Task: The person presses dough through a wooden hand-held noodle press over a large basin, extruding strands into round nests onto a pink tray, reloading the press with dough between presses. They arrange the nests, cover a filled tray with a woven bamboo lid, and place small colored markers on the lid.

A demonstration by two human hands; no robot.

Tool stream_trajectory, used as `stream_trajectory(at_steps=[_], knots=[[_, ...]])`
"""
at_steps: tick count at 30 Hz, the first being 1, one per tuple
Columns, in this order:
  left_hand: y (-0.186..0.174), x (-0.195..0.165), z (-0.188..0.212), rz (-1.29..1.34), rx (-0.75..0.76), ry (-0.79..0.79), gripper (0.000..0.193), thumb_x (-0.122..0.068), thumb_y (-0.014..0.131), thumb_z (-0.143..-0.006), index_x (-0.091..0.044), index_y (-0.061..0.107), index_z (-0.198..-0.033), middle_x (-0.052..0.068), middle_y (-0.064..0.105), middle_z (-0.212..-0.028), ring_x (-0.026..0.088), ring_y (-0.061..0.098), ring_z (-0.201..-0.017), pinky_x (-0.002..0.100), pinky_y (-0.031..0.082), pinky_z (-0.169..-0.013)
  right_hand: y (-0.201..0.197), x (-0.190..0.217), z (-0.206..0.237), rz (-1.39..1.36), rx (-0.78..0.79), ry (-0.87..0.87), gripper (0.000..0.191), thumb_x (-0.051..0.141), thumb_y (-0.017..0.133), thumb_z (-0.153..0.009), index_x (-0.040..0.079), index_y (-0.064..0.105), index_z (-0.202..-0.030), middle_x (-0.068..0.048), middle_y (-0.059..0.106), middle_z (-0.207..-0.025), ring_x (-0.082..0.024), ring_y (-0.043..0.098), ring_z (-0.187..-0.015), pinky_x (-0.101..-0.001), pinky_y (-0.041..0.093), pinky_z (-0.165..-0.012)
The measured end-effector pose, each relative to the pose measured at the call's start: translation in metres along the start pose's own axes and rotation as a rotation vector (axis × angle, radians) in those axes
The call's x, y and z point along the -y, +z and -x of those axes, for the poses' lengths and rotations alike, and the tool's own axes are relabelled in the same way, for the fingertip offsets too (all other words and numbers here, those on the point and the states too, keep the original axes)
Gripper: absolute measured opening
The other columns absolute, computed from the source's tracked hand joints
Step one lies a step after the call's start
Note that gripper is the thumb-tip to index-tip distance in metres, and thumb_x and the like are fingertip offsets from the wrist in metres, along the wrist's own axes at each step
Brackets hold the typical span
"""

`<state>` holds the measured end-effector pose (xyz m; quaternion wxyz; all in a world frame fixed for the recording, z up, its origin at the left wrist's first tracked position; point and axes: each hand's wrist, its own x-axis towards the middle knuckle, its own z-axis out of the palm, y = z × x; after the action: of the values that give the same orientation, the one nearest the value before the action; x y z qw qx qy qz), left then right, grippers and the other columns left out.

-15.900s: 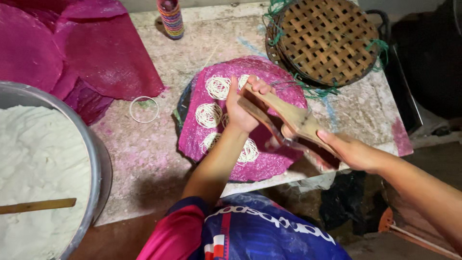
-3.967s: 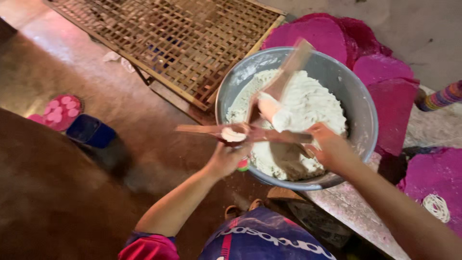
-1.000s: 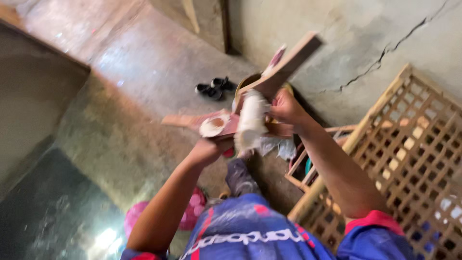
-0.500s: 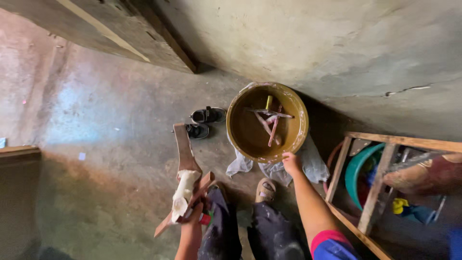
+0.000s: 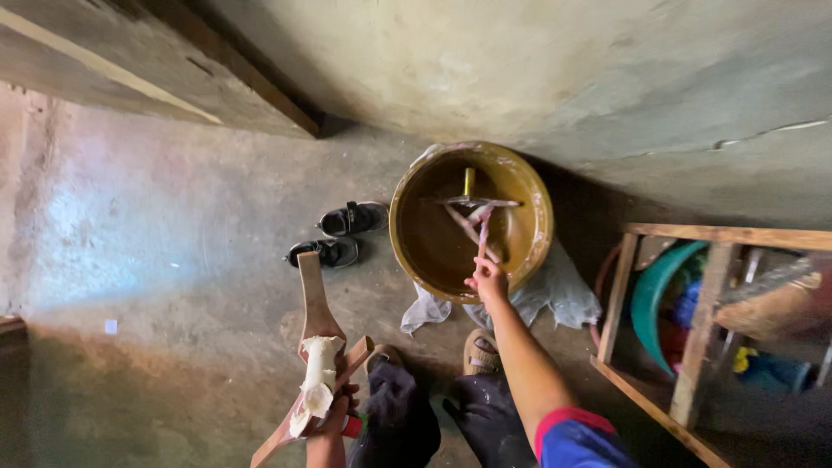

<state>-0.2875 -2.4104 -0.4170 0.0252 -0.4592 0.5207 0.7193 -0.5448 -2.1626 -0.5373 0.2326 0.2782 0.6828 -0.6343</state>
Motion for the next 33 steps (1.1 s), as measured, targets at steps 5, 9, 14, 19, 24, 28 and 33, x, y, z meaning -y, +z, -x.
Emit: stream_trajectory(at_steps=[5, 9, 14, 19, 24, 28, 33], knots=[[0.051, -0.112, 0.073, 0.128, 0.41, 0.124, 0.045, -0.004, 0.065, -0.086, 0.005, 0.06, -0.13, 0.017, 0.07, -0.107, 0.022, 0.067, -0.087, 0.034, 0.056, -0.075, -0.033, 0.099, 0.178, -0.748, 0.321, 0.345, 0.027, -0.006, 0.051, -0.097, -0.005, 0.056, -0.123, -0.015, 0.065, -0.102, -0.028, 0.071, -0.097, -0.0303, 0.06, -0.081], [0.098, -0.209, 0.145, 0.267, 0.891, 0.198, 0.059, -0.014, 0.069, -0.076, 0.0, 0.058, -0.132, 0.016, 0.067, -0.115, 0.021, 0.067, -0.089, 0.031, 0.054, -0.074, -0.049, 0.162, 0.292, -0.862, 0.484, 0.26, 0.013, 0.01, 0.051, -0.091, 0.014, 0.064, -0.092, -0.002, 0.061, -0.073, -0.024, 0.065, -0.074, -0.0353, 0.054, -0.066], [0.112, -0.281, 0.279, 0.247, 1.16, 0.113, 0.05, -0.029, 0.07, -0.083, 0.0, 0.059, -0.122, 0.016, 0.066, -0.12, 0.021, 0.065, -0.093, 0.031, 0.052, -0.072, -0.074, 0.208, 0.419, -0.918, 0.288, -0.422, 0.023, 0.02, 0.053, -0.104, 0.009, 0.062, -0.086, -0.003, 0.058, -0.077, -0.019, 0.059, -0.078, -0.0345, 0.05, -0.075], [0.137, -0.289, 0.364, -0.079, 1.277, 0.003, 0.048, -0.031, 0.069, -0.089, 0.002, 0.062, -0.123, 0.017, 0.068, -0.106, 0.02, 0.062, -0.086, 0.032, 0.051, -0.07, -0.155, 0.221, 0.559, -0.581, 0.075, -0.716, 0.024, 0.023, 0.057, -0.102, 0.005, 0.067, -0.114, 0.001, 0.053, -0.076, -0.012, 0.052, -0.072, -0.0288, 0.043, -0.069], [0.202, -0.2, 0.457, -0.251, 1.431, -0.004, 0.045, -0.025, 0.068, -0.084, 0.001, 0.067, -0.121, 0.014, 0.073, -0.105, 0.023, 0.067, -0.093, 0.035, 0.054, -0.079, -0.258, 0.165, 0.635, -0.737, -0.149, -0.732, 0.036, 0.019, 0.064, -0.099, -0.005, 0.064, -0.125, -0.003, 0.06, -0.081, -0.012, 0.05, -0.069, -0.0279, 0.041, -0.062], [0.286, -0.109, 0.549, -0.519, 1.565, -0.06, 0.043, -0.024, 0.066, -0.084, 0.002, 0.071, -0.118, 0.014, 0.076, -0.102, 0.025, 0.068, -0.088, 0.037, 0.052, -0.074, -0.392, 0.089, 0.668, -0.801, -0.457, -0.777, 0.034, 0.024, 0.061, -0.1, -0.001, 0.062, -0.123, -0.002, 0.06, -0.084, -0.012, 0.052, -0.072, -0.0286, 0.043, -0.064], [0.369, 0.004, 0.684, -0.509, 1.805, -0.287, 0.044, -0.028, 0.065, -0.087, -0.003, 0.064, -0.123, 0.007, 0.071, -0.113, 0.021, 0.068, -0.097, 0.039, 0.058, -0.084, -0.56, 0.002, 0.727, -0.875, -0.861, -0.737, 0.032, 0.03, 0.059, -0.1, 0.004, 0.06, -0.119, 0.001, 0.059, -0.087, -0.012, 0.054, -0.075, -0.0294, 0.045, -0.067]])
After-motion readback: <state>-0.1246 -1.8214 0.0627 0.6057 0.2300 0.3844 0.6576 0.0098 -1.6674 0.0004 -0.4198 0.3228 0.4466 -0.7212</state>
